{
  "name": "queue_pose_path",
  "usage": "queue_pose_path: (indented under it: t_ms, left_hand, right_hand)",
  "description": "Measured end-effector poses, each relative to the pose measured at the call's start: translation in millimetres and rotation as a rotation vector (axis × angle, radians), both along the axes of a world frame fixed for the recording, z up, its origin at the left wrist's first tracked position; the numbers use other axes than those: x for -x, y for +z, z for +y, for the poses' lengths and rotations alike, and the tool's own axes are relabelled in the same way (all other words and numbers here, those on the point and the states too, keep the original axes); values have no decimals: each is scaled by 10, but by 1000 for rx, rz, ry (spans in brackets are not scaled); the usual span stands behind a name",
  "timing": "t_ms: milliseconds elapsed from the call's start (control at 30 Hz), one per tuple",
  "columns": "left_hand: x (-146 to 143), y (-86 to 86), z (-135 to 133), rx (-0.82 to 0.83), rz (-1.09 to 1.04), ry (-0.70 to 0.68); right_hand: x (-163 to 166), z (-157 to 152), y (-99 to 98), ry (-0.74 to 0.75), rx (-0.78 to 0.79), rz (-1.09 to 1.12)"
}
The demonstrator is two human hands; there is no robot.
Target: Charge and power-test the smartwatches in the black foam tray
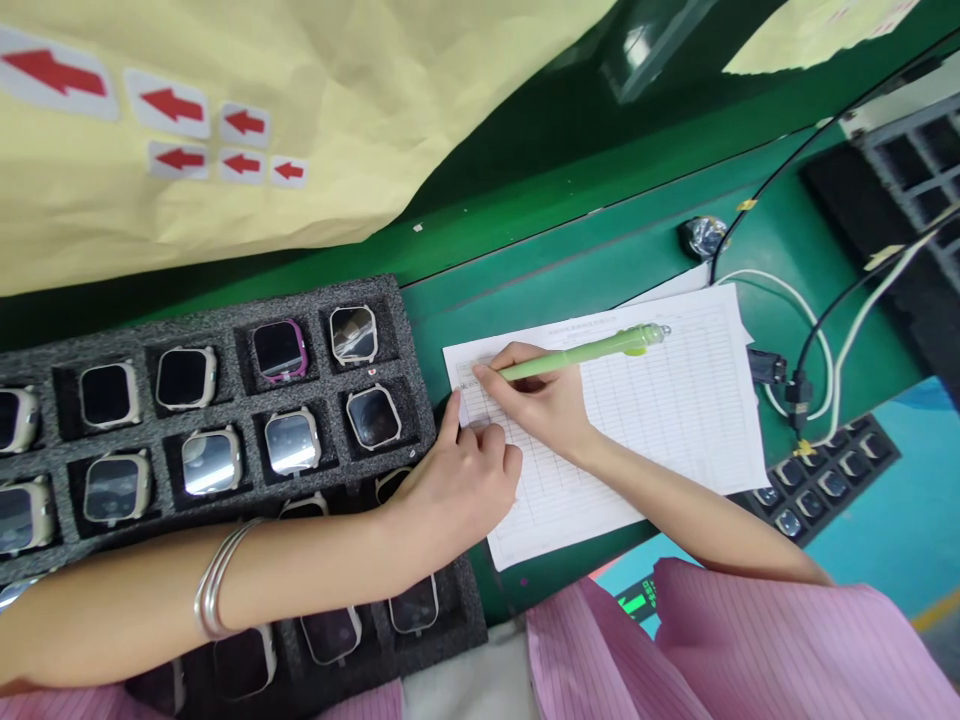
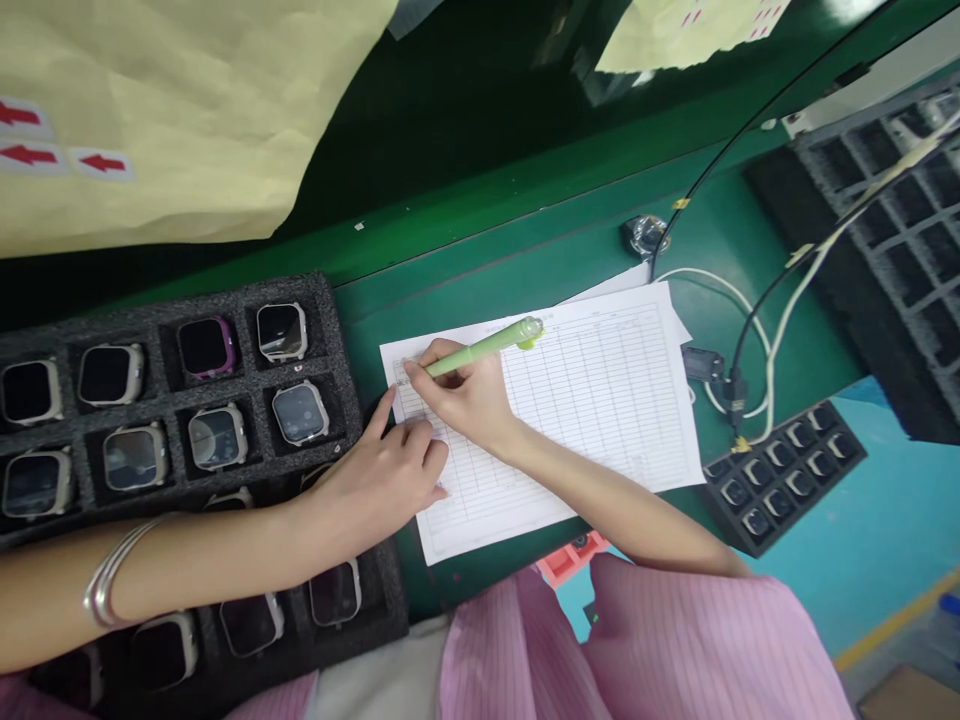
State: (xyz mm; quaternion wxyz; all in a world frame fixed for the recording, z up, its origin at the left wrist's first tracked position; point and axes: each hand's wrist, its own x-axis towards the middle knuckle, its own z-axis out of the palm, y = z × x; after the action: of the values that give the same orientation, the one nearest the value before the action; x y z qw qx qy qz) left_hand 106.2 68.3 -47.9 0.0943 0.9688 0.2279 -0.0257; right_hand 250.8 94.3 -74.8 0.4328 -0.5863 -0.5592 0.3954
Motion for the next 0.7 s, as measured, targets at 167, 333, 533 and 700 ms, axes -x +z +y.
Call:
queue_pose_path:
  t_ms: [167,333,533,700]
  left_hand:
    - [-2,4,-1,-5,5,1]
    - [-4,0,-1,-11,5,2]
    - [0,5,2,-14,3,1]
    - [3,11,4,-8,-1,0]
  right_hand:
    - [-7,-2,-20,-9,-10,4]
    - [-10,1,-28,20,-29,6]
    - [-1,-1,-14,5,-19,-9]
    - [-1,-6,-25,-35,-29,-30]
